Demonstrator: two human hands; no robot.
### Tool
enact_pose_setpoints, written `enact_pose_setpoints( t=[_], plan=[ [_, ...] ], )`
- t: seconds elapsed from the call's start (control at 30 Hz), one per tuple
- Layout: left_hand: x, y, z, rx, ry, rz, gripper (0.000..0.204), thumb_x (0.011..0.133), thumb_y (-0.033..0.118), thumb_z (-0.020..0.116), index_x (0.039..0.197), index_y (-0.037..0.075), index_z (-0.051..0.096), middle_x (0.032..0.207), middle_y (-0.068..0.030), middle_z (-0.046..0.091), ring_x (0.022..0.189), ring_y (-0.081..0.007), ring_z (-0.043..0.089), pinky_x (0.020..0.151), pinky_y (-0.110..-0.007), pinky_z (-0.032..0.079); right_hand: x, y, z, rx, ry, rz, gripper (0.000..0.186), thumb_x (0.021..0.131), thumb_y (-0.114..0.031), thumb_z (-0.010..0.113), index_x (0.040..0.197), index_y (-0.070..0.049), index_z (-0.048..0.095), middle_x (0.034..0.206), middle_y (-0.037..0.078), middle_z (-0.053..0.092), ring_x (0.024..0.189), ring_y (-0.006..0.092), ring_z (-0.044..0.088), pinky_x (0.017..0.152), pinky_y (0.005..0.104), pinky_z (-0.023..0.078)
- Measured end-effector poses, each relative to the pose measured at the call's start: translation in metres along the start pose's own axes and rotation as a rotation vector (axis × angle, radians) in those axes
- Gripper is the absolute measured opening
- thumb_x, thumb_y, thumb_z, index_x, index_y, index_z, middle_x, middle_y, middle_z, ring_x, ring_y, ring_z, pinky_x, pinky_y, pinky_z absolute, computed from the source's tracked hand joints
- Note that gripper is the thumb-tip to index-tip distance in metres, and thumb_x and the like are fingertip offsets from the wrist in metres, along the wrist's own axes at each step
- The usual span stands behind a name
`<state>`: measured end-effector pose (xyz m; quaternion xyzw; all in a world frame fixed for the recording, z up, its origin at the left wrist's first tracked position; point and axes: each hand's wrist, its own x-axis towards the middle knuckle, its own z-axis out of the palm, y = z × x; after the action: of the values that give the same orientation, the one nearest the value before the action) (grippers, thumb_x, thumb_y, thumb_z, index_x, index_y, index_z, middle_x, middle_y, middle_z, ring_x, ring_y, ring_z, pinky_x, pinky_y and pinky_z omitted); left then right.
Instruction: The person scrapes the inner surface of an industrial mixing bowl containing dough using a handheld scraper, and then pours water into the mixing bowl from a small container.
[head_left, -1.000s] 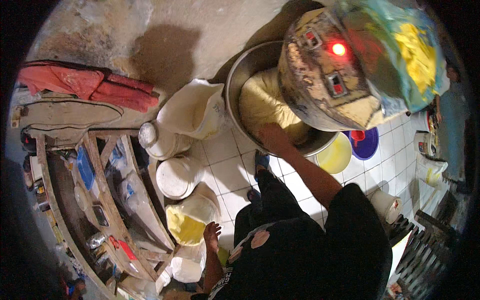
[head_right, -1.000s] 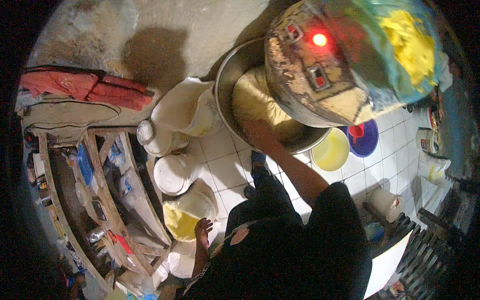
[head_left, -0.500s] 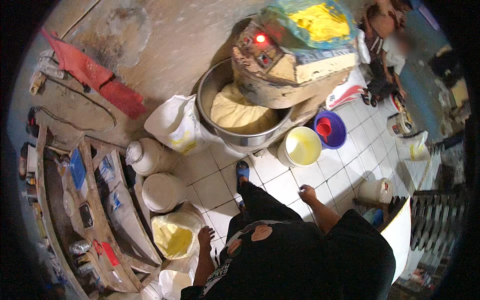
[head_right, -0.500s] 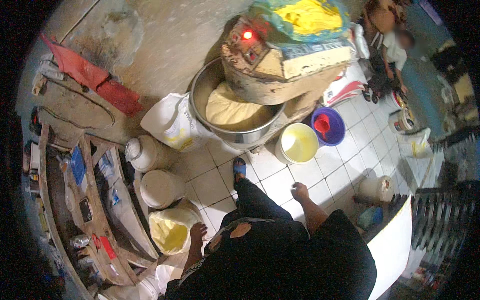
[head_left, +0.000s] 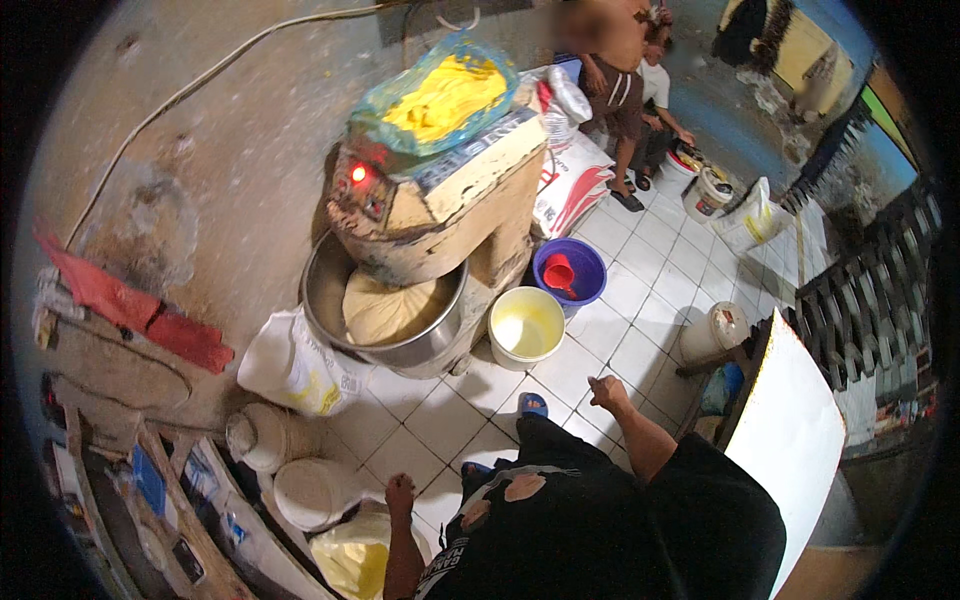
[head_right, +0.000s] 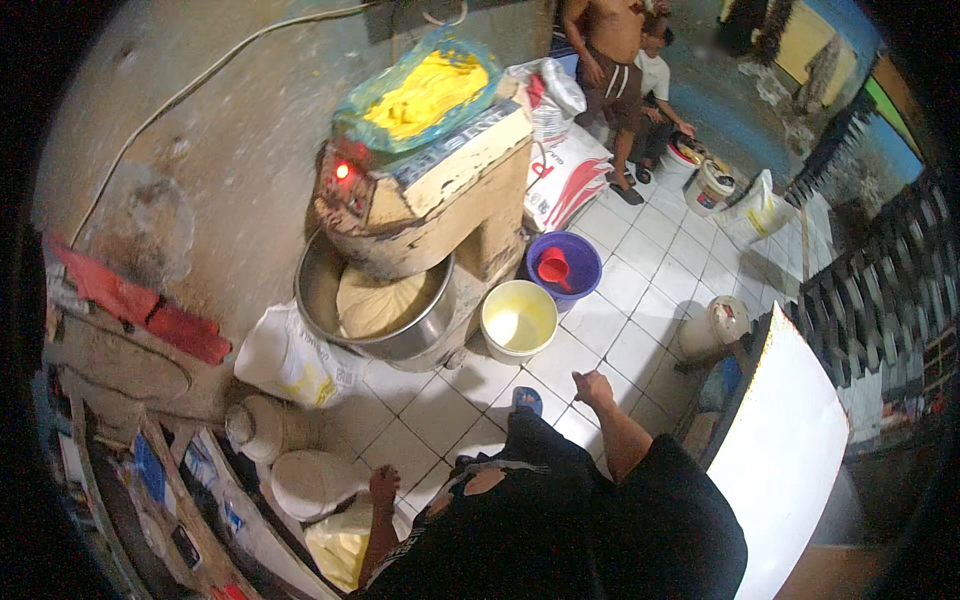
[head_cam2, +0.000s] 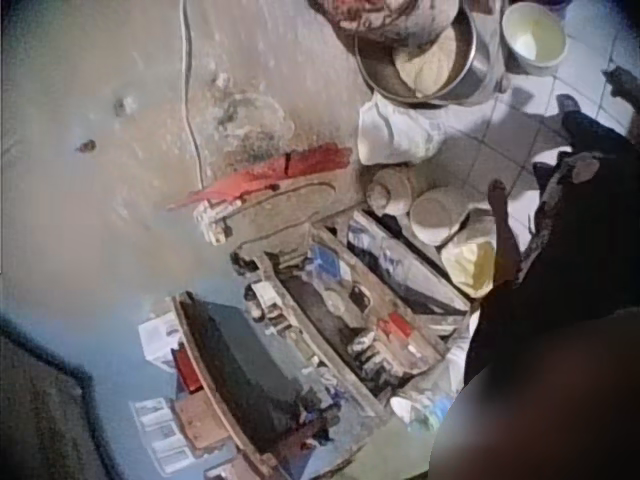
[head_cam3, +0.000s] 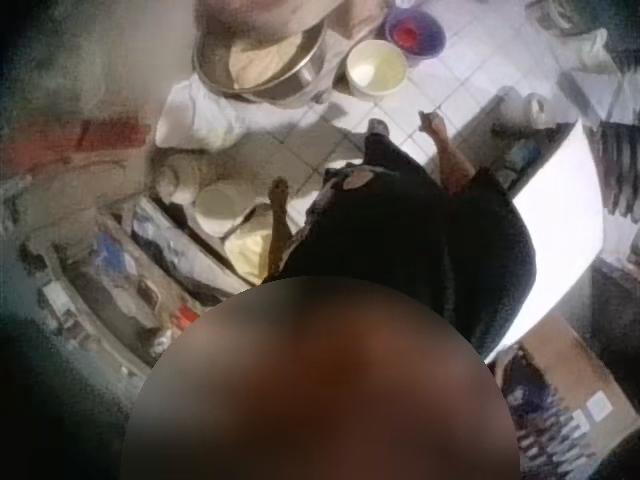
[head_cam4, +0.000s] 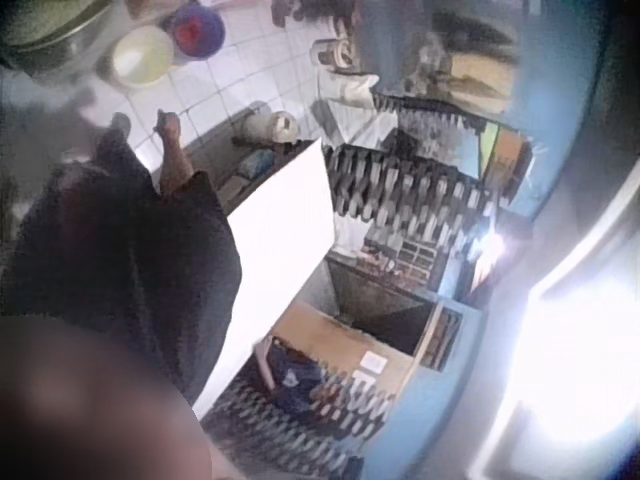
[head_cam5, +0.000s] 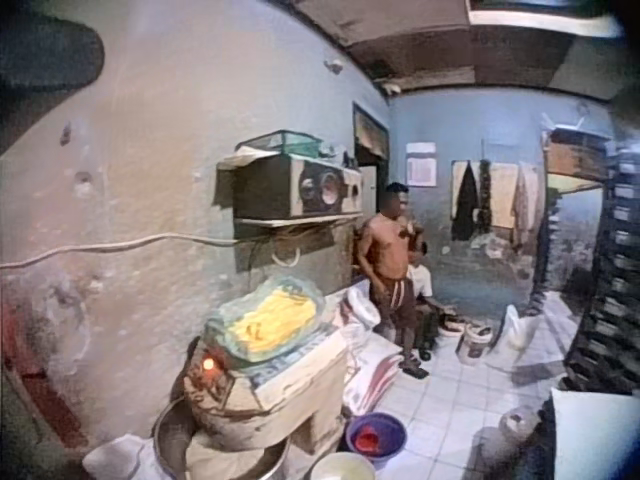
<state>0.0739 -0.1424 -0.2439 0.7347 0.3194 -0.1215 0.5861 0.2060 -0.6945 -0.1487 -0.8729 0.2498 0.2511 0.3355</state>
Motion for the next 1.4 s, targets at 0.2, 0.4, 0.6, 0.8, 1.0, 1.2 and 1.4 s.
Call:
enact_pose_setpoints(
  t=[0.2,0.4,0.6,0.8,1.0,1.2,1.4],
  plan=[
    [0.046,0.258,0.099,0.303,-0.199,0.737,0.029,0.088,0.018,0.054,0.109,-0.001,0.056,0.094,-0.0144,0.061,0.085,-0.025,0.06,0.078,-0.034,0.046,0.038,0.041,-0.027,-0.026,0.566,-0.268,0.035,0.08,-0.032,0.054,0.081,0.002,0.064,0.086,0.021,0.065,0.079,0.0352,0.063,0.071,0.0399,0.051],
    [0.046,0.468,0.207,0.711,-0.248,1.07,0.037,0.084,0.013,0.054,0.119,0.001,0.049,0.117,-0.02,0.053,0.111,-0.0358,0.049,0.092,-0.04,0.04,0.093,0.061,-0.068,0.13,0.133,0.144,0.033,0.079,-0.031,0.056,0.082,-0.001,0.067,0.067,0.014,0.066,0.067,0.0245,0.066,0.069,0.0322,0.053],
    [0.104,0.588,0.303,1.123,-0.012,1.517,0.04,0.083,0.013,0.056,0.122,0.003,0.05,0.126,-0.0173,0.048,0.116,-0.0353,0.045,0.098,-0.041,0.036,0.19,0.095,-0.091,0.195,0.183,0.16,0.025,0.071,-0.024,0.062,0.088,-0.006,0.067,0.092,0.016,0.066,0.087,0.032,0.063,0.076,0.0397,0.051],
    [0.162,0.638,0.354,1.265,-0.05,1.574,0.04,0.089,0.018,0.044,0.125,0.0,0.044,0.134,-0.0189,0.039,0.124,-0.0381,0.036,0.103,-0.046,0.03,0.268,0.121,-0.126,0.137,0.161,-0.146,0.031,0.074,-0.03,0.062,0.097,-0.009,0.064,0.083,0.012,0.065,0.08,0.0313,0.062,0.072,0.0419,0.051],
    [0.133,0.637,0.347,1.38,-0.085,1.316,0.046,0.087,0.025,0.047,0.127,0.002,0.044,0.133,-0.0177,0.042,0.123,-0.0381,0.039,0.103,-0.046,0.031,0.24,0.102,-0.089,-0.168,-0.291,0.038,0.031,0.086,-0.03,0.051,0.106,-0.008,0.061,0.109,0.013,0.061,0.097,0.0268,0.06,0.084,0.0332,0.05],
    [0.11,0.667,0.328,1.199,0.013,1.513,0.047,0.085,0.027,0.051,0.124,0.002,0.047,0.133,-0.0154,0.043,0.124,-0.0367,0.039,0.1,-0.046,0.035,0.247,0.067,-0.137,0.295,0.112,0.016,0.035,0.082,-0.035,0.055,0.087,-0.003,0.068,0.072,0.012,0.067,0.06,0.0169,0.065,0.058,0.0329,0.053],
    [0.121,0.648,0.334,1.06,-0.091,1.717,0.044,0.077,0.017,0.06,0.116,-0.001,0.051,0.13,-0.0159,0.045,0.124,-0.0365,0.037,0.1,-0.044,0.036,0.178,0.063,-0.128,0.281,0.227,0.075,0.032,0.082,-0.031,0.055,0.09,-0.003,0.066,0.072,0.008,0.068,0.062,0.0145,0.065,0.061,0.0292,0.053]
  ],
)
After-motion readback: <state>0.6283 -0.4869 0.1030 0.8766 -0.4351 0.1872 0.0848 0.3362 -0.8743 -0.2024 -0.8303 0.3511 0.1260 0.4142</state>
